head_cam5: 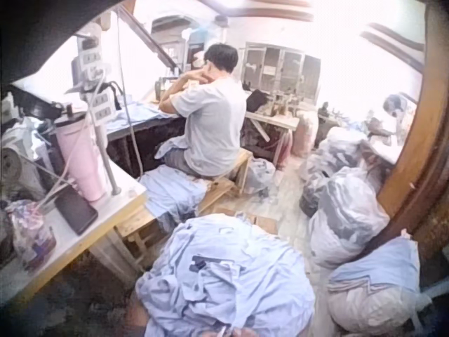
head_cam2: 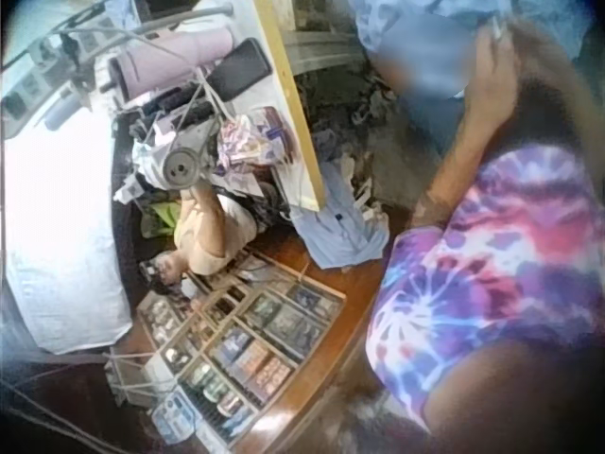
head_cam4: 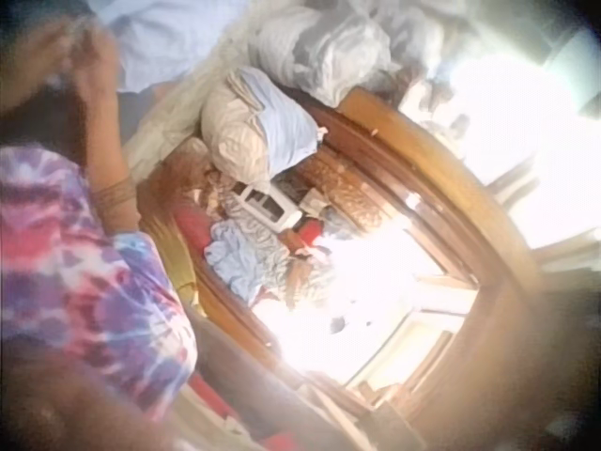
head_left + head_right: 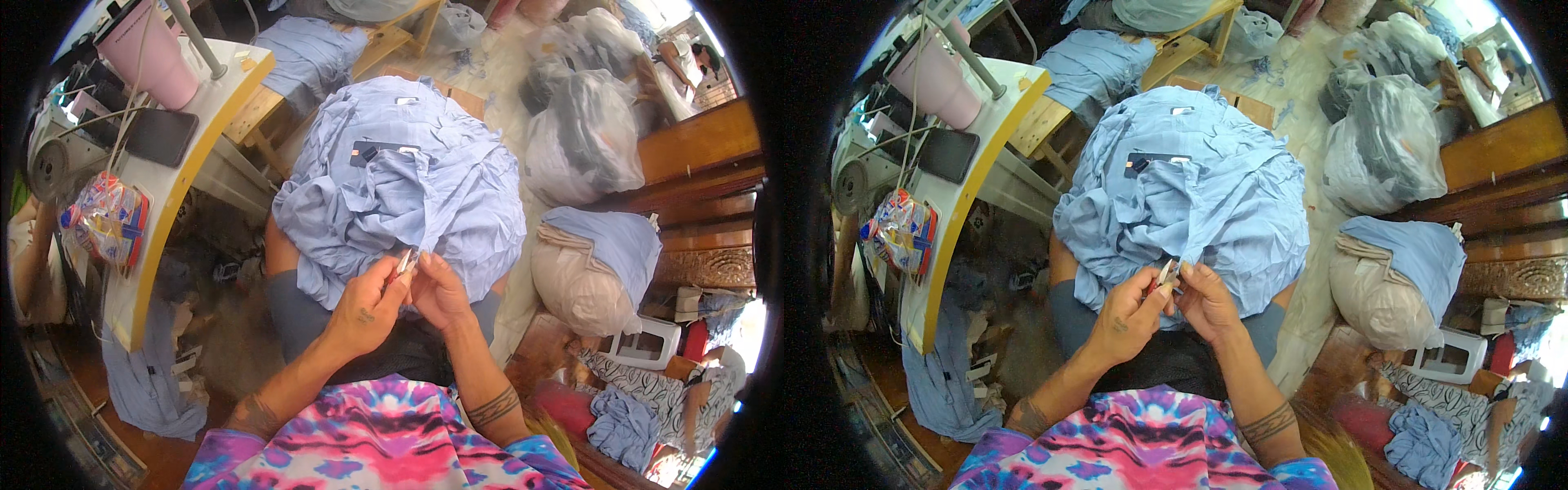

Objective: The person uses a small tool to cut and remove tags from light blue shirts, handling them one at a time and placing them on a pile.

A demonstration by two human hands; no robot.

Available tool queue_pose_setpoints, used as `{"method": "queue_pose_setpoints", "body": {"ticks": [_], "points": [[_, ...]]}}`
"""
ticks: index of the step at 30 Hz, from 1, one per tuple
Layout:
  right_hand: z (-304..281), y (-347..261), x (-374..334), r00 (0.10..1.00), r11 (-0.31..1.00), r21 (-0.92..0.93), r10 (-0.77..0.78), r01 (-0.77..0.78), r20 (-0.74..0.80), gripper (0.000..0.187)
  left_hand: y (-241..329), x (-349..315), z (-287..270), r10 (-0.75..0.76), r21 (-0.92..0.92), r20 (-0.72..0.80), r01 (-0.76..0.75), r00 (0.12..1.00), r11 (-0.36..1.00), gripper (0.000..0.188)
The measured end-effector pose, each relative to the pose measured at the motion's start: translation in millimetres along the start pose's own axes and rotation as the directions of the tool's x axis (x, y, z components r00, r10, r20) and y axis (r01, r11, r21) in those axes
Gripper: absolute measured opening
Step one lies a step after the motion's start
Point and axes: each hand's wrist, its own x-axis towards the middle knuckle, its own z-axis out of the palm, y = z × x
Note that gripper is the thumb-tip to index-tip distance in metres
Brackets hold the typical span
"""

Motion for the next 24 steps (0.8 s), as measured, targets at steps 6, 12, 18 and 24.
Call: {"method": "queue_pose_setpoints", "body": {"ticks": [6, 12, 18, 24], "points": [[-7, 0, 1, 0.993, 0.989, -0.140, -0.062, 0.047, -0.099, 0.018, 6, -5, -1, 0.012, 0.119, -0.073, -0.003, 0.997, 0.993, 0.021], [-8, -3, 1, 0.990, 0.978, -0.206, -0.069, 0.042, -0.127, 0.014, 6, -3, -5, -0.022, 0.129, -0.069, 0.031, 0.997, 0.991, 0.018], [-15, -1, -1, 0.991, 0.977, -0.213, -0.024, -0.005, -0.131, 0.014, 1, 0, -8, -0.106, 0.025, -0.025, 0.107, 0.994, 0.994, 0.020], [-20, -4, 0, 0.992, 0.970, -0.241, -0.026, -0.004, -0.124, 0.015, -14, 3, -5, -0.017, 0.126, -0.046, 0.023, 0.999, 0.992, 0.023]]}}
